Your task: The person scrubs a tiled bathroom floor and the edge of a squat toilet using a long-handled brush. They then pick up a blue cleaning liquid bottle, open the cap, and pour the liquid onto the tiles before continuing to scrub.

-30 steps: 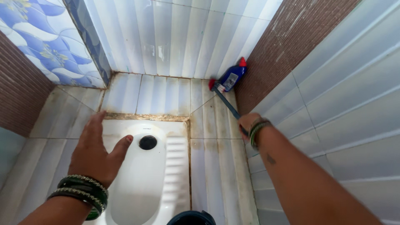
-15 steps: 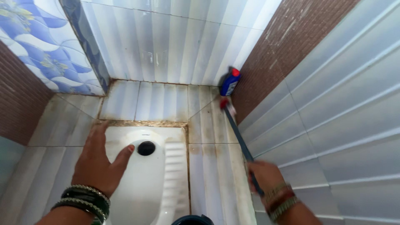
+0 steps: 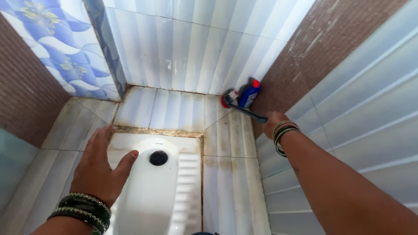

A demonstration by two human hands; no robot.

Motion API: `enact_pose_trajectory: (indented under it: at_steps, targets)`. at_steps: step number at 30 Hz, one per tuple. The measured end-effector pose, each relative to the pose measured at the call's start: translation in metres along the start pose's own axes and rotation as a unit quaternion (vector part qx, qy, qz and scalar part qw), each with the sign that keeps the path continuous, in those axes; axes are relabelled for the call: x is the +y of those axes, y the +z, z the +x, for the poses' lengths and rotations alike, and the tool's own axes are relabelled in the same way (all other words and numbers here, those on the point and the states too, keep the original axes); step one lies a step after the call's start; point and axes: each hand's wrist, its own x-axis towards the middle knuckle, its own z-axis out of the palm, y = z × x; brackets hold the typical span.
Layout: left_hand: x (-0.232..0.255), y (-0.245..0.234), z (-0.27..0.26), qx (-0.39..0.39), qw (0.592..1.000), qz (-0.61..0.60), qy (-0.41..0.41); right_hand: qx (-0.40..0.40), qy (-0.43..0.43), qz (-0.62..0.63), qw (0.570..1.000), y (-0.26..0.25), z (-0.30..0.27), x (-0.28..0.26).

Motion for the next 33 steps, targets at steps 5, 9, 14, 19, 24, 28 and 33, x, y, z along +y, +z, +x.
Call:
enact_pose_trajectory:
  at_steps: [5,9,14,19,24,28,33]
  targets:
    - [-0.013,-0.002,-0.003,-0.006,0.999,0.045,-0.013,-0.026,0.032,-0.111,0.993,0.001,0.019,-0.008]
    - [-0.025,-0.003,-0.013,-0.014,0.998,0.043,-0.035,-0.052,0.061,-0.143,0.987,0.028,0.055,0.005]
    - [-0.031,-0.003,-0.017,-0.019,0.997,0.057,-0.058,-0.158,-0.038,-0.425,0.891,0.083,0.082,0.048]
    - [-0.023,-0.007,-0.02,-0.02,0.998,0.024,-0.059,-0.167,-0.169,-0.582,0.777,0.121,0.017,0.086]
    - [-0.012,-0.017,-0.018,-0.024,0.998,0.028,-0.043,-0.124,0.221,0.197,0.947,0.119,-0.091,0.086]
    - [0.001,-0.016,-0.019,-0.049,0.997,0.028,-0.061,-0.14,0.291,0.283,0.903,0.101,-0.145,0.073]
    - [0.018,0.001,-0.037,-0.037,0.999,0.017,0.012,-0.113,0.297,0.336,0.887,0.091,-0.182,0.059]
